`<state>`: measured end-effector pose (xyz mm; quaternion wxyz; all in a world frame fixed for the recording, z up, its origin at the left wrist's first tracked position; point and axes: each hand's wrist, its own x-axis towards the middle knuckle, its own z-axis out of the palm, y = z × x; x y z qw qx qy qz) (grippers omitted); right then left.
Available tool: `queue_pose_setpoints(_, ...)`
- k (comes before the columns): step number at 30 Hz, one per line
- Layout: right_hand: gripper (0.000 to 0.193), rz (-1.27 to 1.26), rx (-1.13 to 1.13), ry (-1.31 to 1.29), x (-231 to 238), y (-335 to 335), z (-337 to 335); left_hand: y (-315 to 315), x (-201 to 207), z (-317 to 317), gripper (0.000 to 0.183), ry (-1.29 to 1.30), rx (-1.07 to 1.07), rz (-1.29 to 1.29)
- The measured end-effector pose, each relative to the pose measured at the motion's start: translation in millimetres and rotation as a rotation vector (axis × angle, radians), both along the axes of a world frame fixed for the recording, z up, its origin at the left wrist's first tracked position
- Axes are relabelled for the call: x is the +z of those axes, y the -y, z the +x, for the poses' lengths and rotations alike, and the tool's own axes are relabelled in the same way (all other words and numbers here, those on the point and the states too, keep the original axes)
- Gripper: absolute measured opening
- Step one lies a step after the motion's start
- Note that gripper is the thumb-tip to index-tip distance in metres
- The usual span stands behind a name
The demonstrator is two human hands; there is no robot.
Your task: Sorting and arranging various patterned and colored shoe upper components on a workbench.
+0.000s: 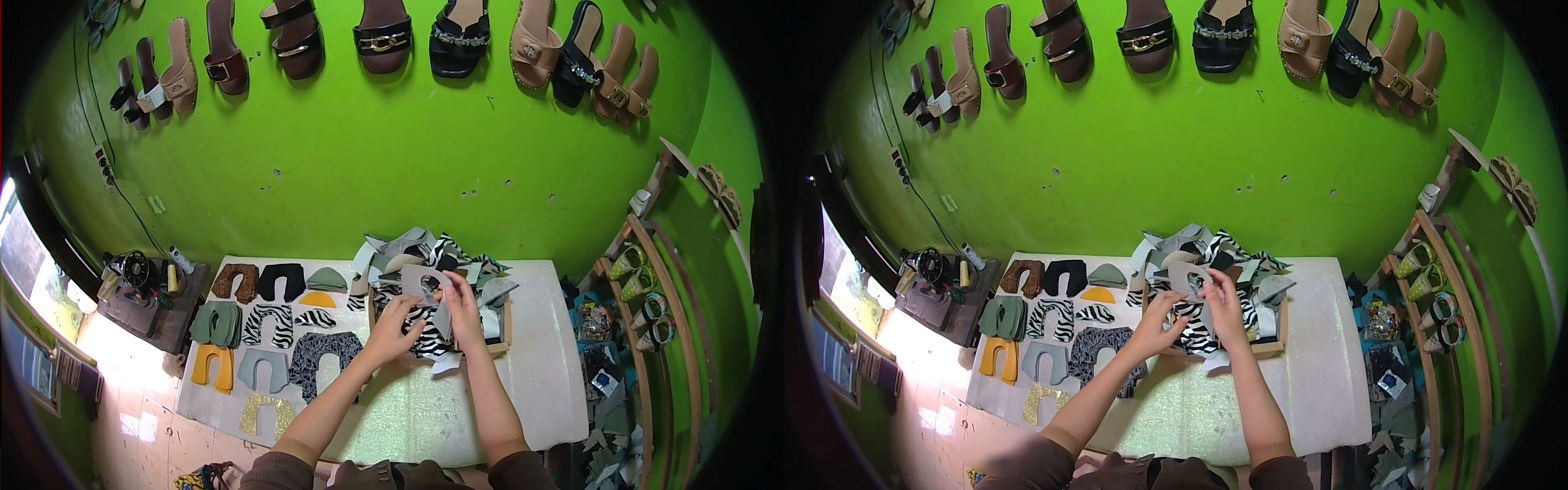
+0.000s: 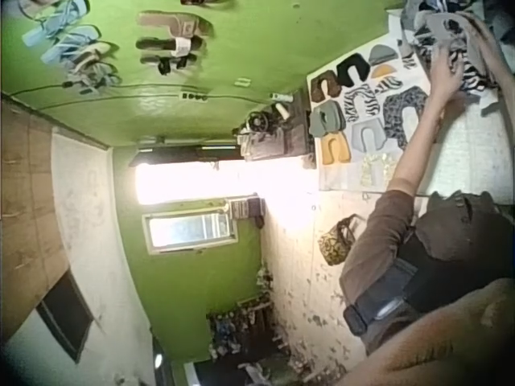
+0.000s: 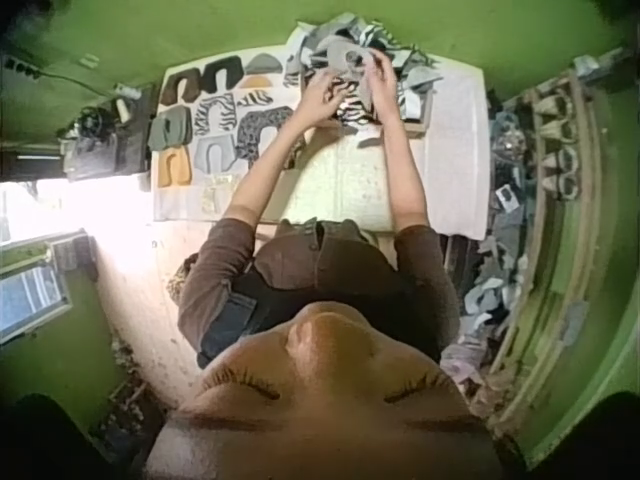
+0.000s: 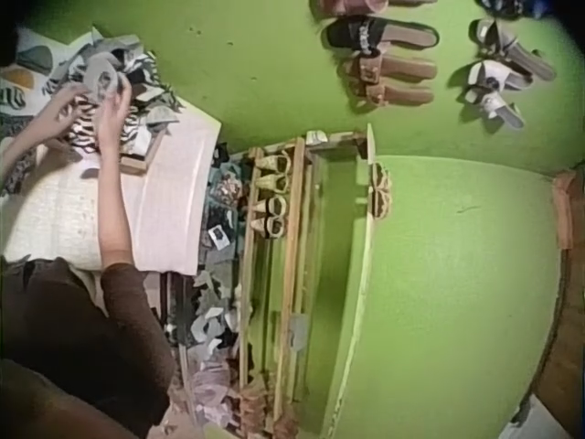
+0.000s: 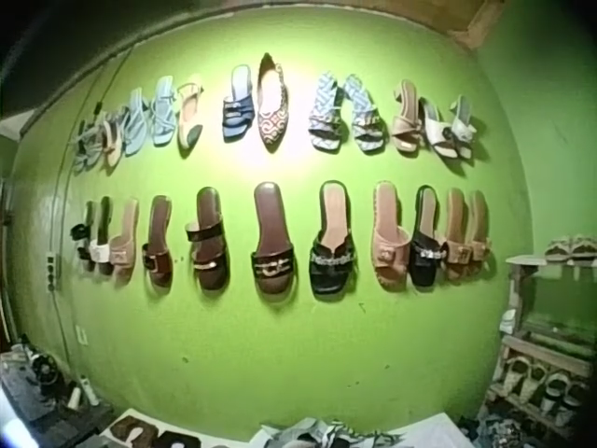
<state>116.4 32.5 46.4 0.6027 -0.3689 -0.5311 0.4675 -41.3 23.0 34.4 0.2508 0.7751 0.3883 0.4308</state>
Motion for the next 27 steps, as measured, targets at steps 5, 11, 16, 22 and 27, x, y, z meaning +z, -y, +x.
queue_pose_setpoints(5, 0.035, -0.088, -0.028, -0.205, 4.1, 2.2, 1.4, 1.3, 3.2, 1.5, 0.038, 0.035, 0.007, 0.006)
queue_pose_setpoints(11, 0.034, -0.126, -0.149, -0.243, 13.4, -0.3, 13.5, 14.0, 18.1, -3.5, 0.032, 0.136, -0.010, 0.137)
queue_pose_setpoints(16, 0.029, -0.131, -0.332, -0.473, 27.1, -9.7, 37.4, 13.0, 21.8, -8.0, 0.027, 0.225, 0.039, 0.096)
queue_pose_setpoints(22, 0.037, -0.166, -0.325, -0.265, 20.3, -15.0, 32.9, 11.8, 28.3, 1.0, 0.024, 0.255, 0.074, -0.015)
queue_pose_setpoints(27, 0.035, -0.058, -0.215, 0.061, -27.8, -9.9, -14.5, -7.0, 0.3, 13.4, 0.038, 0.207, -0.036, -0.304)
